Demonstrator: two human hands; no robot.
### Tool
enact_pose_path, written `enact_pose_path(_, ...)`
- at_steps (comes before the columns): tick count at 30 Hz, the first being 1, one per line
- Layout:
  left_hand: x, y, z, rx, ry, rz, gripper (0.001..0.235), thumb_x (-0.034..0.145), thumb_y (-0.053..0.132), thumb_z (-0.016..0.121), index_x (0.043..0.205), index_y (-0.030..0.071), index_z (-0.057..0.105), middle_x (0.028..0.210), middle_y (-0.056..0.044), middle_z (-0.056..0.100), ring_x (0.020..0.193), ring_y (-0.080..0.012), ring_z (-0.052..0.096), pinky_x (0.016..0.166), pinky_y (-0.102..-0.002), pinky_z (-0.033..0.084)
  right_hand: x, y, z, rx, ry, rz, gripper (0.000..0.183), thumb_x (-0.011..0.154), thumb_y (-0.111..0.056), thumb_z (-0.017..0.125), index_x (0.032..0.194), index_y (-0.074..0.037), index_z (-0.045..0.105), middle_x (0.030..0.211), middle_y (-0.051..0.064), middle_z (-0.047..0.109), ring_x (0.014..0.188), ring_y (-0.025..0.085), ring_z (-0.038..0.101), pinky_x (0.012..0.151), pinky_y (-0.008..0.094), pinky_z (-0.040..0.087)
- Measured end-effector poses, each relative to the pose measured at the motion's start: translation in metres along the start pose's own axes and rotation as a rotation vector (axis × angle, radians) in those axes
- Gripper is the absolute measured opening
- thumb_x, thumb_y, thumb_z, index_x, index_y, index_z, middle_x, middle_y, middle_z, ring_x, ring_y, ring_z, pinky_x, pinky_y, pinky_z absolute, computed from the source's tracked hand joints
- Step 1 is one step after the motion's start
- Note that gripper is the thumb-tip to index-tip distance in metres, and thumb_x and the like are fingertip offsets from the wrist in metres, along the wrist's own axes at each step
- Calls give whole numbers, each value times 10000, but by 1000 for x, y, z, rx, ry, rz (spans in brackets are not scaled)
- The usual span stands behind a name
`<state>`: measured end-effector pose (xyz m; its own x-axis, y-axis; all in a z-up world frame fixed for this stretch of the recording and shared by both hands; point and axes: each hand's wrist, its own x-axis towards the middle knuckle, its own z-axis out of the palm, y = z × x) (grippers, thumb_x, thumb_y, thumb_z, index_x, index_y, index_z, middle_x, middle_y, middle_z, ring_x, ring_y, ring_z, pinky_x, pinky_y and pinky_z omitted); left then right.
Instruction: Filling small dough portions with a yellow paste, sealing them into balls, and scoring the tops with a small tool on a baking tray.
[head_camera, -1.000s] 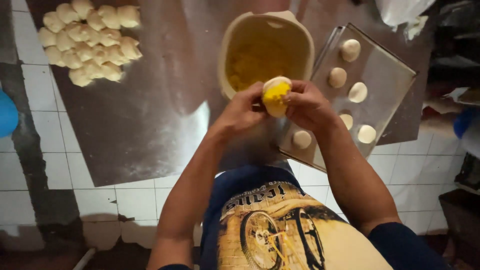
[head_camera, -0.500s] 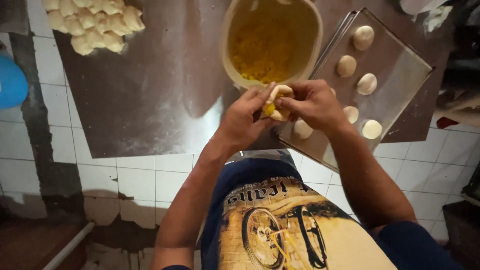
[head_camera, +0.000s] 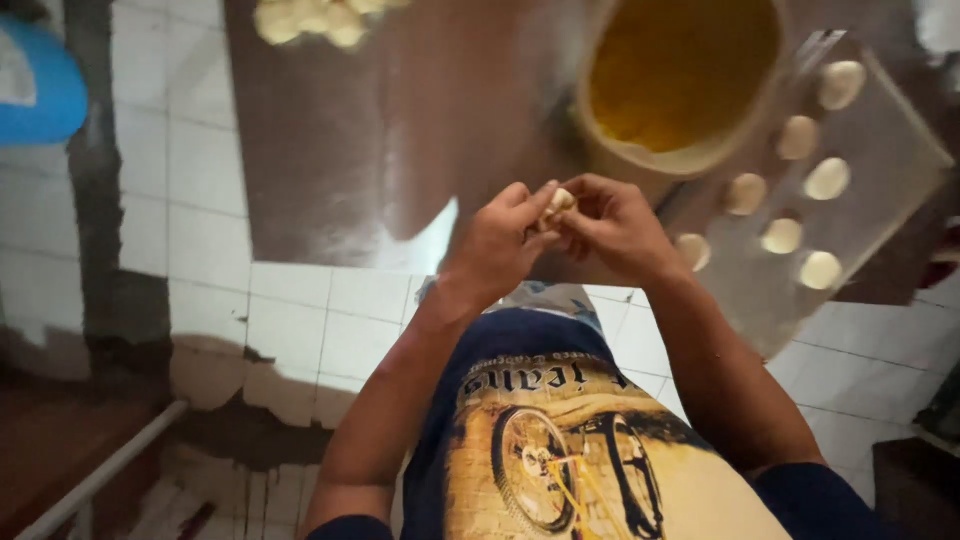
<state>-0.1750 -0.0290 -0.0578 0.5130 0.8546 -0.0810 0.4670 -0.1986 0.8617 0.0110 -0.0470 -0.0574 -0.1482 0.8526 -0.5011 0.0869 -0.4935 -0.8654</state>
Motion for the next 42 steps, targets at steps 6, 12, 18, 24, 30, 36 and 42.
enact_pose_path(6,-27,-50,-30,-276,167,18,307,860,199,680,1164,244,674,865,-10,469,653,-216,635,575,-304,533,4,7,65,484,-3,-11,340,808,33,609,1136,109,562,744,234,636,554,283,678,461,376,575)
enact_pose_path(12,-38,-108,-8,-498,227,-123,205,865,153,692,1066,176,723,824,-27,515,574,-155,614,537,-246,531,23,56,112,408,256,-63,388,830,49,655,1206,93,573,721,183,626,538,190,612,453,310,534)
enact_pose_path(18,-53,-167,42,-92,147,-75,187,788,125,669,961,156,733,817,-89,538,721,-312,617,643,-365,522,44,148,133,-552,577,-262,145,814,-157,727,957,-137,738,742,64,698,697,231,687,604,314,549)
enact_pose_path(24,-64,-180,48,-107,-1,-139,260,777,108,666,1036,114,642,913,-97,586,870,-327,631,754,-399,529,43,140,120,-836,449,-328,174,750,-201,704,918,-233,736,722,17,592,657,227,628,578,342,519)
enact_pose_path(30,-56,-173,28,-29,49,-236,129,728,208,730,857,209,736,781,-64,551,735,-300,628,645,-383,540,41,114,122,-433,313,-146,232,738,-24,705,956,-97,736,761,92,679,762,262,681,654,344,530)
enact_pose_path(36,-62,-172,31,57,110,-247,117,781,279,694,896,274,715,803,-5,554,740,-237,644,637,-343,552,50,136,127,-462,403,-109,210,688,-53,762,845,-192,761,662,-3,649,654,133,645,633,276,514)
enact_pose_path(42,-72,-173,18,119,35,-190,327,823,275,658,1144,232,612,1014,-34,543,847,-287,654,666,-396,570,52,125,131,-651,412,17,157,721,-185,742,838,-290,747,676,-23,632,674,161,643,639,315,508)
